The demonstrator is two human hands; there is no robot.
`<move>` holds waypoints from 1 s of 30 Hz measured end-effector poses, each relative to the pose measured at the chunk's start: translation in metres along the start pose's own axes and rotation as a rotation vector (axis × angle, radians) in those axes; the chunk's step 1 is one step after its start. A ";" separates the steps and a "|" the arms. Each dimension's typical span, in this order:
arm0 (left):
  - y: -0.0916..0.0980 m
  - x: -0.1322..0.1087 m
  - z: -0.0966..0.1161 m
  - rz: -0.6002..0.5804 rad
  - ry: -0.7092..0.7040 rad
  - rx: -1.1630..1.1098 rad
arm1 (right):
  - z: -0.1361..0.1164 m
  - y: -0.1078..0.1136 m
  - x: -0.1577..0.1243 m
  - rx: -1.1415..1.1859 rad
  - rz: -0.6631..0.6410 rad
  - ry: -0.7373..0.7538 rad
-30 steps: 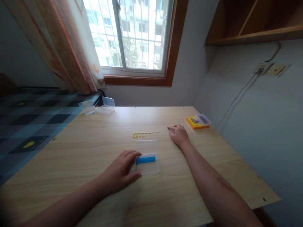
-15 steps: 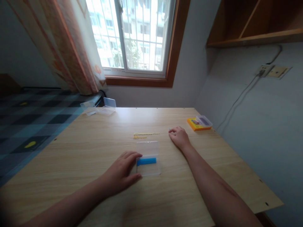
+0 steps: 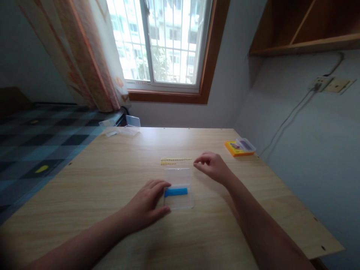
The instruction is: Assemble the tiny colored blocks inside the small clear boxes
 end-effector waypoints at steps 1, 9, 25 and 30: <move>0.000 0.000 0.000 0.003 -0.004 0.003 | -0.021 -0.001 -0.005 0.080 -0.090 0.111; -0.002 0.000 0.001 0.020 -0.034 -0.003 | -0.092 -0.048 -0.038 -0.051 -0.360 0.284; -0.002 0.000 0.002 0.021 -0.039 -0.011 | -0.092 -0.058 -0.041 -0.060 -0.340 0.468; -0.002 0.000 0.002 0.021 -0.043 -0.008 | -0.090 -0.057 -0.042 -0.080 -0.372 0.516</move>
Point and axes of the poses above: each hand's wrist, its own x-axis towards the middle knuckle, its own y-axis out of the back of the hand, z = x × y, the point moved 6 cm from there along x, towards the middle knuckle, and after that the axes turned 10 degrees about -x, right-handed, at the moved point
